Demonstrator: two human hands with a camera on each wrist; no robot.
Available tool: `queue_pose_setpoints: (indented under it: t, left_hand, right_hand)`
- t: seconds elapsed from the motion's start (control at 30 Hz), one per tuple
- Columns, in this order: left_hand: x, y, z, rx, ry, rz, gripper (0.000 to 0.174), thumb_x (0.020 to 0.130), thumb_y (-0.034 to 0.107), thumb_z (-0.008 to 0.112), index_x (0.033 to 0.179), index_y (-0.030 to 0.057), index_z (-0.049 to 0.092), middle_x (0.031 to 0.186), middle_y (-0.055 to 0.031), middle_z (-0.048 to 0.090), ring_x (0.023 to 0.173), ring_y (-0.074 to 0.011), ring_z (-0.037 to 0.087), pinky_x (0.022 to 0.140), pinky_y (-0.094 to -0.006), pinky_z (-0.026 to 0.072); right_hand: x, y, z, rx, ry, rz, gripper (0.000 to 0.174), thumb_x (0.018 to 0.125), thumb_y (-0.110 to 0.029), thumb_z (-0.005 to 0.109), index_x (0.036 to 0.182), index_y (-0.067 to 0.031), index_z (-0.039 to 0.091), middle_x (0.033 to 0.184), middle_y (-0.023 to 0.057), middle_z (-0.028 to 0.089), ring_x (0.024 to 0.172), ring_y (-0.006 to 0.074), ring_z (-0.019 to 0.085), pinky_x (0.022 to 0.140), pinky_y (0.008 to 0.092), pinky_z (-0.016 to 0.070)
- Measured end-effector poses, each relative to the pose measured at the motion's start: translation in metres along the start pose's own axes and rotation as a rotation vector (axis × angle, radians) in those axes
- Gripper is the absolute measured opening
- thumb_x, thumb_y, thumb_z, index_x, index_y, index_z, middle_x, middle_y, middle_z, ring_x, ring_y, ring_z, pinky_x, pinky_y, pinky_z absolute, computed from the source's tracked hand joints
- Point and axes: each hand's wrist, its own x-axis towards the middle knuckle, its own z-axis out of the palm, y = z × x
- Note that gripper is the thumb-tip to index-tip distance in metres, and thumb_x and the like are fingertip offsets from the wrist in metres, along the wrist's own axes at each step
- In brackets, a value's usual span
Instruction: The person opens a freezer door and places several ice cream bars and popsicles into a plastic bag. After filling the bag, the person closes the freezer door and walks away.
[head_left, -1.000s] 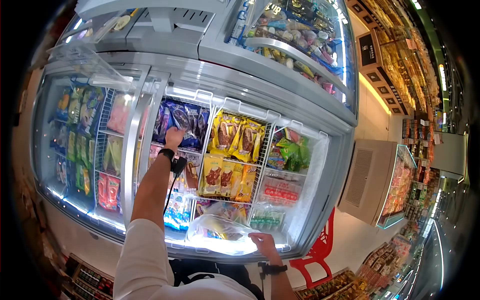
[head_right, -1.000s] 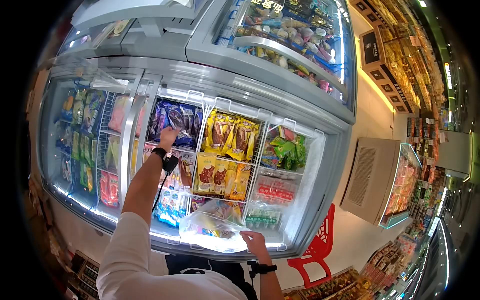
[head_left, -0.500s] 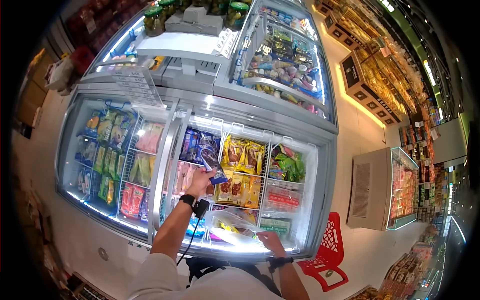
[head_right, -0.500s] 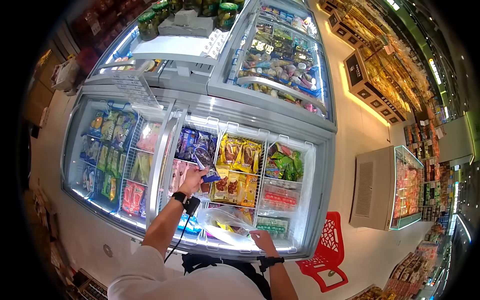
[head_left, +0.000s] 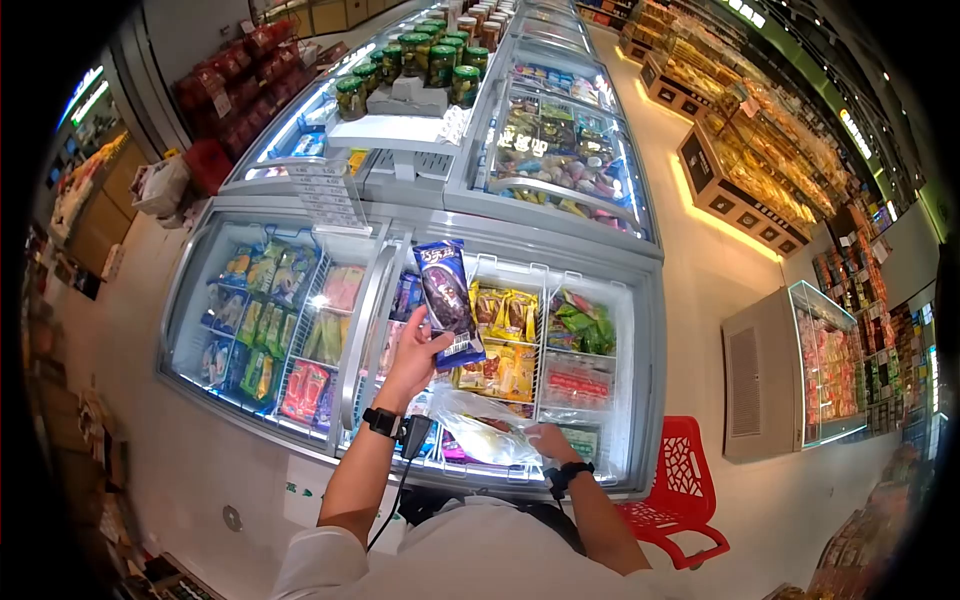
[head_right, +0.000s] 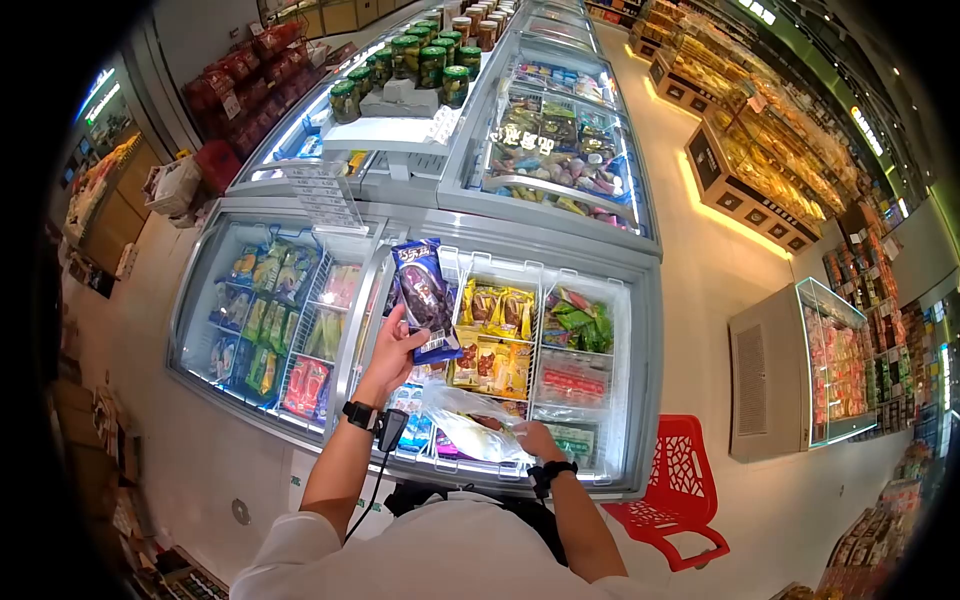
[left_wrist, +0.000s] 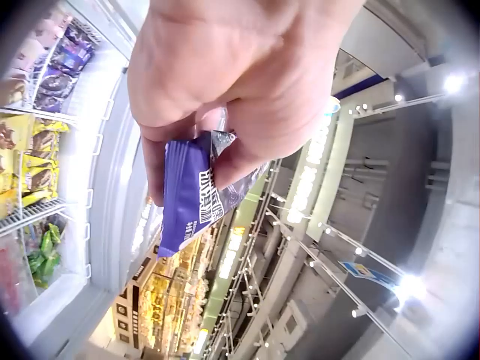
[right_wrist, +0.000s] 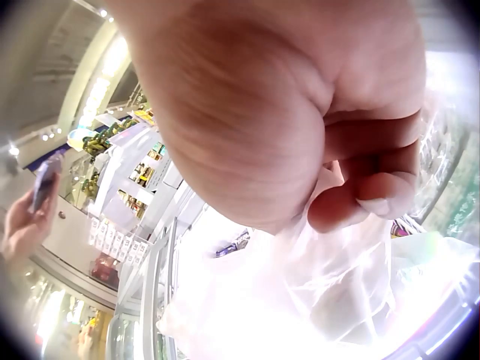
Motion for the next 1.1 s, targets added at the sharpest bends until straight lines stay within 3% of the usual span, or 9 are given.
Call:
queue_pose_setpoints:
  t: [0.2, 0.3, 0.33, 0.47, 0.57, 0.73, 0.83, 0.97, 1.1]
  left_hand:
    - [-0.043, 0.034, 0.035, -0.036, -0.123, 0.070, 0.059, 0.089, -0.009, 0.054, 0.142, 0.0038, 0.033, 0.120, -0.0119, 0.061, 0.105, -0.0191, 0.063, 0.087, -0.0325, 0.0533]
    - [-0.054, 0.039, 0.046, -0.024, -0.129, 0.123, 0.059, 0.088, -0.008, 0.057, 0.141, 0.0051, 0.036, 0.122, -0.0096, 0.059, 0.109, -0.0170, 0.059, 0.095, -0.0314, 0.0485]
    - [-0.060, 0.043, 0.053, -0.027, -0.138, 0.130, 0.060, 0.087, -0.010, 0.056, 0.141, 0.0046, 0.034, 0.125, -0.0095, 0.058, 0.114, -0.0171, 0.057, 0.097, -0.0314, 0.0468]
    - [-0.073, 0.055, 0.067, -0.044, -0.228, 0.099, 0.061, 0.083, -0.015, 0.053, 0.138, 0.0049, 0.035, 0.126, -0.0091, 0.057, 0.117, -0.0169, 0.054, 0.095, -0.0317, 0.0469]
    - [-0.074, 0.051, 0.075, -0.066, -0.273, 0.122, 0.063, 0.081, -0.017, 0.053, 0.137, 0.0048, 0.035, 0.125, -0.0097, 0.057, 0.116, -0.0172, 0.055, 0.095, -0.0313, 0.0467]
    - [-0.084, 0.058, 0.097, -0.037, -0.303, 0.115, 0.073, 0.076, -0.022, 0.052, 0.139, 0.0077, 0.032, 0.124, -0.0098, 0.057, 0.114, -0.0186, 0.057, 0.094, -0.0306, 0.0472]
    - [-0.082, 0.055, 0.099, -0.038, -0.314, 0.136, 0.069, 0.077, -0.020, 0.052, 0.137, 0.0075, 0.033, 0.122, -0.0106, 0.057, 0.113, -0.0177, 0.058, 0.092, -0.0308, 0.0484]
    - [-0.087, 0.060, 0.112, -0.138, -0.301, 0.048, 0.053, 0.087, -0.008, 0.054, 0.135, 0.0054, 0.035, 0.120, -0.0109, 0.058, 0.108, -0.0166, 0.059, 0.089, -0.0310, 0.0504]
    - [-0.084, 0.057, 0.116, -0.139, -0.265, 0.022, 0.042, 0.095, 0.005, 0.052, 0.135, 0.0051, 0.039, 0.121, -0.0096, 0.059, 0.105, -0.0181, 0.062, 0.091, -0.0333, 0.0512]
  right_hand:
    - [-0.006, -0.001, -0.001, -0.008, -0.038, 0.054, 0.035, 0.078, -0.015, 0.064, 0.113, -0.0074, 0.069, 0.101, 0.0175, 0.070, 0.083, 0.0281, 0.069, 0.081, 0.0359, 0.0528]
    - [-0.010, 0.000, 0.002, 0.167, -0.034, 0.140, 0.032, 0.078, -0.012, 0.064, 0.109, -0.0052, 0.070, 0.086, 0.0187, 0.070, 0.070, 0.0251, 0.068, 0.071, 0.0340, 0.0532]
    - [-0.009, 0.001, 0.004, 0.157, -0.014, 0.092, 0.033, 0.080, -0.011, 0.064, 0.111, -0.0034, 0.069, 0.077, 0.0153, 0.069, 0.060, 0.0198, 0.064, 0.061, 0.0321, 0.0523]
    - [-0.012, 0.001, 0.005, 0.170, -0.037, 0.096, 0.032, 0.083, -0.010, 0.064, 0.114, -0.0035, 0.068, 0.073, 0.0131, 0.067, 0.055, 0.0187, 0.062, 0.054, 0.0311, 0.0505]
    - [-0.019, -0.010, 0.000, 0.222, -0.056, 0.174, 0.032, 0.082, -0.011, 0.065, 0.113, -0.0035, 0.069, 0.074, 0.0139, 0.068, 0.056, 0.0196, 0.064, 0.056, 0.0319, 0.0517]
    - [-0.016, -0.001, 0.004, 0.194, -0.057, 0.150, 0.033, 0.079, -0.013, 0.066, 0.111, -0.0048, 0.069, 0.077, 0.0161, 0.069, 0.058, 0.0221, 0.066, 0.061, 0.0335, 0.0532]
    - [-0.013, 0.007, 0.006, 0.141, -0.027, 0.093, 0.034, 0.078, -0.013, 0.066, 0.110, -0.0053, 0.070, 0.078, 0.0166, 0.069, 0.059, 0.0226, 0.066, 0.061, 0.0335, 0.0532]
    - [-0.015, 0.005, 0.008, 0.201, -0.057, 0.154, 0.035, 0.079, -0.007, 0.063, 0.114, -0.0016, 0.067, 0.074, 0.0102, 0.067, 0.055, 0.0162, 0.062, 0.052, 0.0305, 0.0493]
    - [-0.017, 0.001, 0.007, 0.227, -0.049, 0.164, 0.034, 0.078, -0.012, 0.064, 0.111, -0.0044, 0.069, 0.075, 0.0149, 0.069, 0.058, 0.0210, 0.065, 0.059, 0.0329, 0.0525]
